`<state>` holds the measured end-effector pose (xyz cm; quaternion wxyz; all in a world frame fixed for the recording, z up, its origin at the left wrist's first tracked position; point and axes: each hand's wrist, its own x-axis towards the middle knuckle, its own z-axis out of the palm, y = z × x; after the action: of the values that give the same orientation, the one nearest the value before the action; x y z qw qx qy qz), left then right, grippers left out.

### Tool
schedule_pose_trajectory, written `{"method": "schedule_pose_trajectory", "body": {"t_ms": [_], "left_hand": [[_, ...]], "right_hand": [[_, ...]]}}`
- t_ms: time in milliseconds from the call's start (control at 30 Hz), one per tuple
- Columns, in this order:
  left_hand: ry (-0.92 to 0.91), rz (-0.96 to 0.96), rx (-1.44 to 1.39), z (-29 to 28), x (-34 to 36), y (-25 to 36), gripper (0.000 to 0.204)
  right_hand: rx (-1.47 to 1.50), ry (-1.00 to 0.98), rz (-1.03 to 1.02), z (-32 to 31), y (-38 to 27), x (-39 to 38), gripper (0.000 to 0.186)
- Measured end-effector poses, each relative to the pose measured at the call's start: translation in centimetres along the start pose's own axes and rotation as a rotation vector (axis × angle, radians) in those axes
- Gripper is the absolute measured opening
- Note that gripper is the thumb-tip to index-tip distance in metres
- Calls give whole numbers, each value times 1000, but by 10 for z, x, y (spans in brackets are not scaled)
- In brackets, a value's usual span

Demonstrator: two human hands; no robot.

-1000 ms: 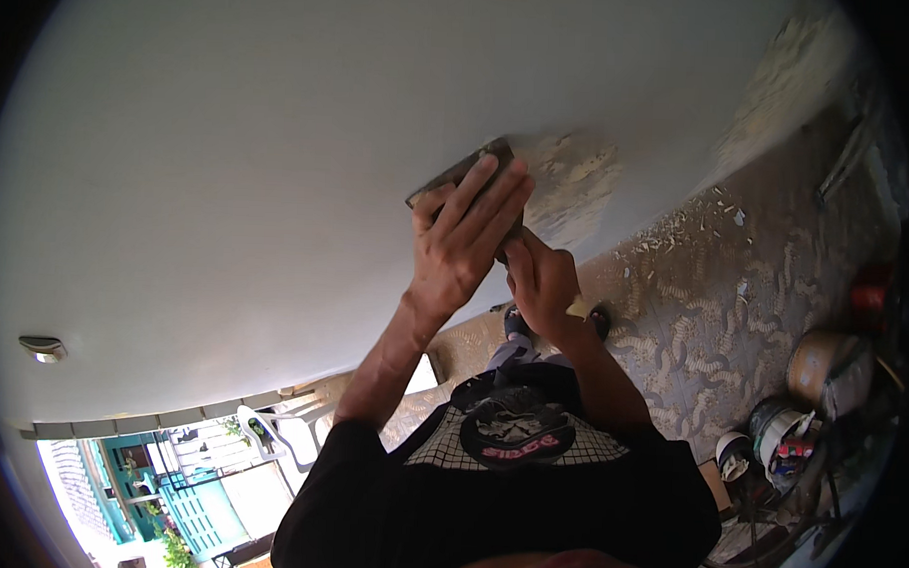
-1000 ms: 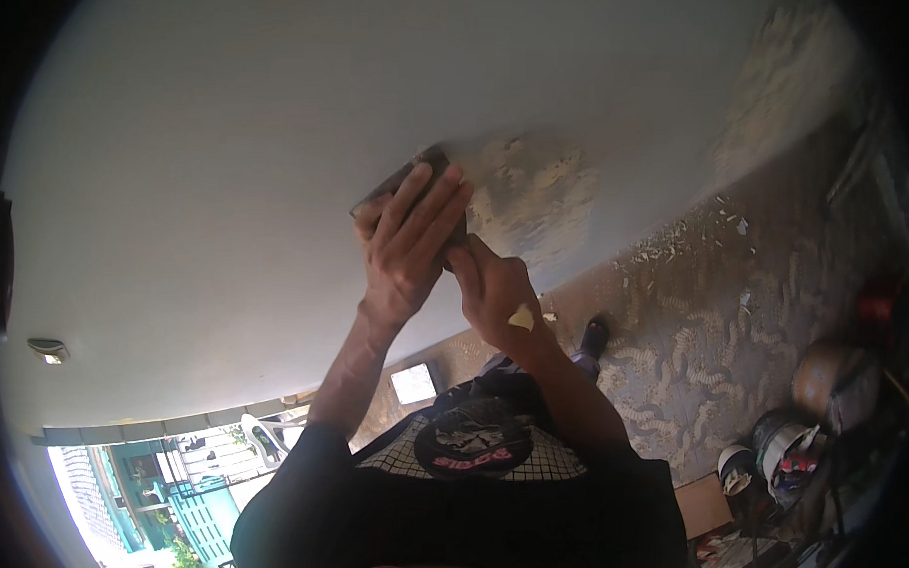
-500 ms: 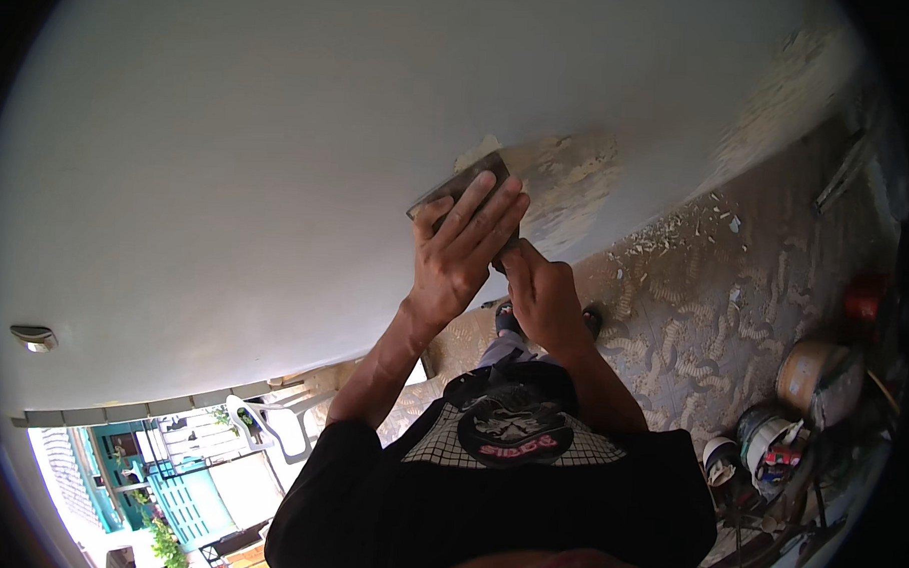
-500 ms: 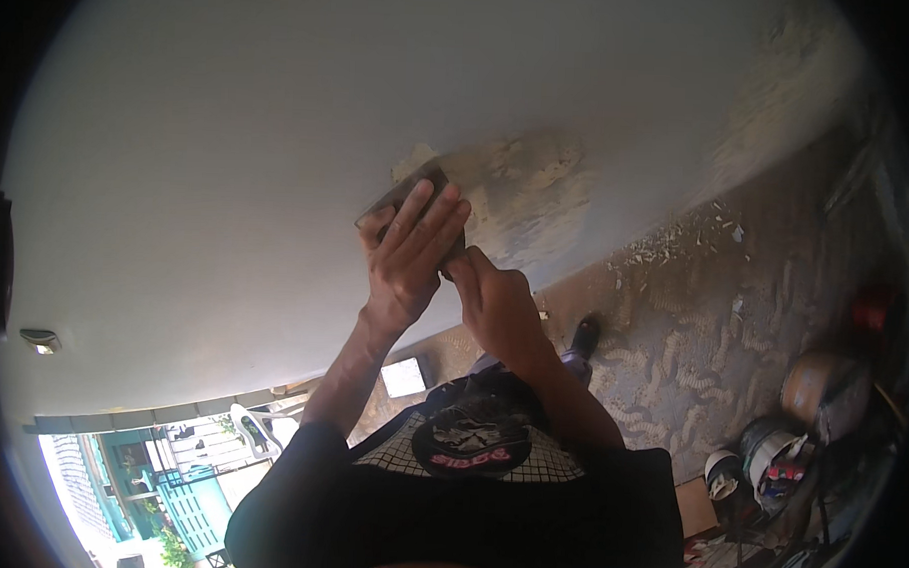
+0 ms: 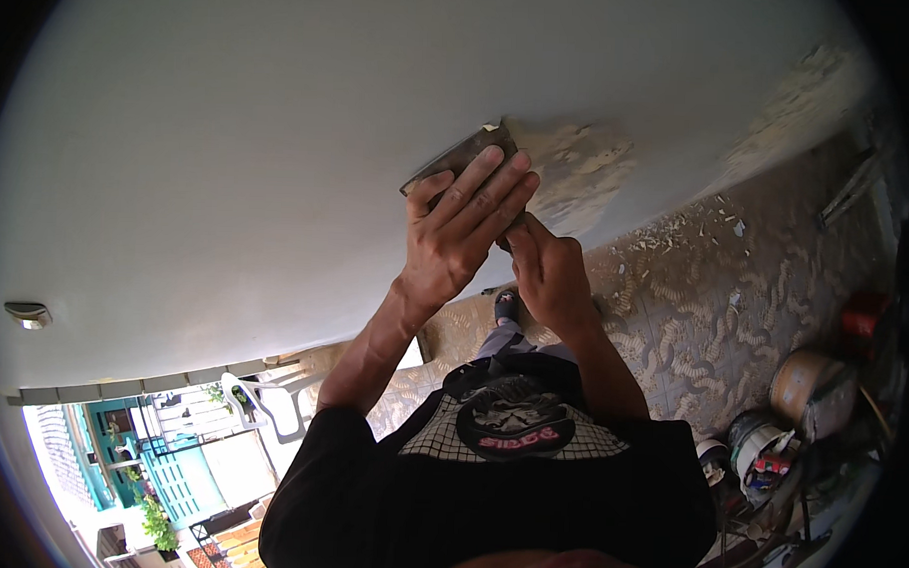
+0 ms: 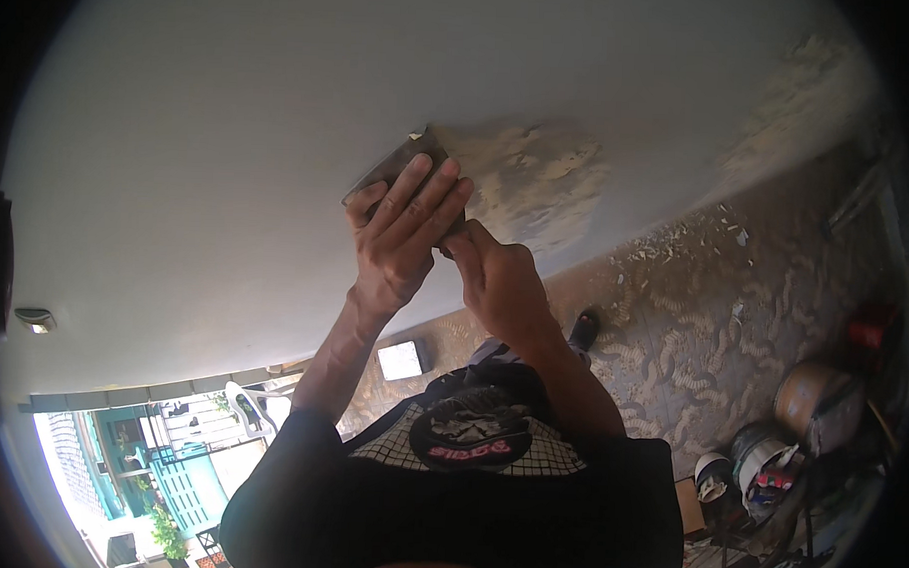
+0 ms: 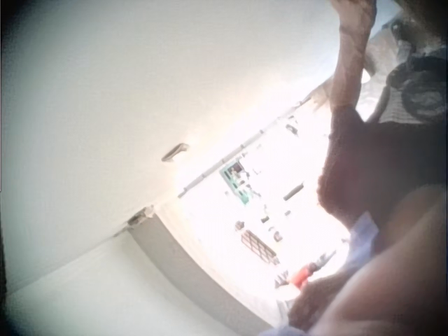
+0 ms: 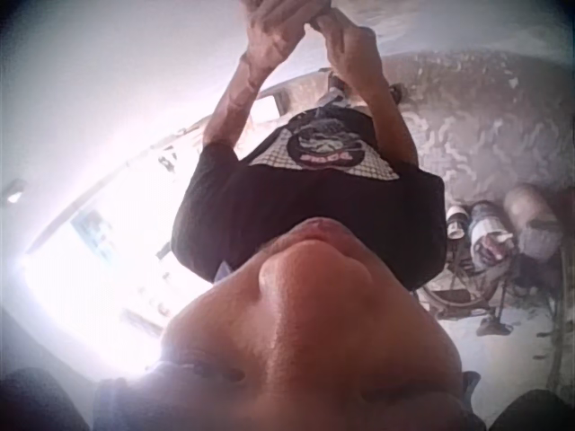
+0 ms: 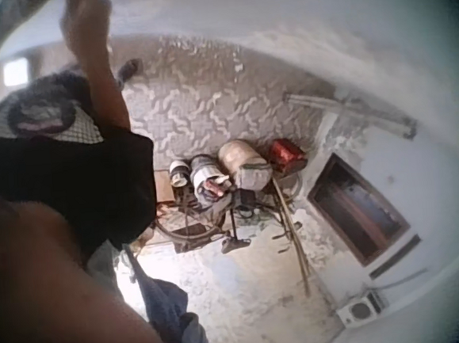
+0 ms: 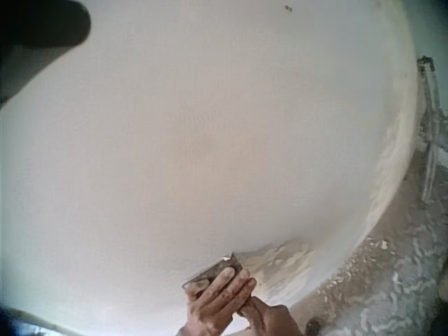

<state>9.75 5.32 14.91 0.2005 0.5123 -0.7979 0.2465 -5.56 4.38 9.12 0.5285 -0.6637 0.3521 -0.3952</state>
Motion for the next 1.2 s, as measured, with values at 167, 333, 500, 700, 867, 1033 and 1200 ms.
{"method": "schedule_pose_trajectory", "body": {"t_ms": [167, 333, 500, 700, 867, 1033, 1200], "left_hand": [[37, 12, 11, 4, -3, -1, 34], [92, -4, -18, -8, 21, -1, 33], [-2, -7, -5, 7, -10, 3, 32], [17, -17, -27, -4, 9, 7, 34], [37, -42, -12, -1, 11, 6, 33], [59, -47, -1, -8, 17, 8, 33], [30, -73, -25, -5, 4, 7, 32]], "right_hand": [[-2, 40, -69, 2, 6, -1, 27], [-42, -11, 16, -14, -19, 11, 31], [27, 16, 8, -1, -1, -1, 33], [-36, 32, -81, -8, -5, 2, 30], [-14, -17, 5, -15, -12, 6, 28], [23, 3, -38, -18, -23, 8, 29], [-19, -11, -3, -13, -16, 2, 29]]}}
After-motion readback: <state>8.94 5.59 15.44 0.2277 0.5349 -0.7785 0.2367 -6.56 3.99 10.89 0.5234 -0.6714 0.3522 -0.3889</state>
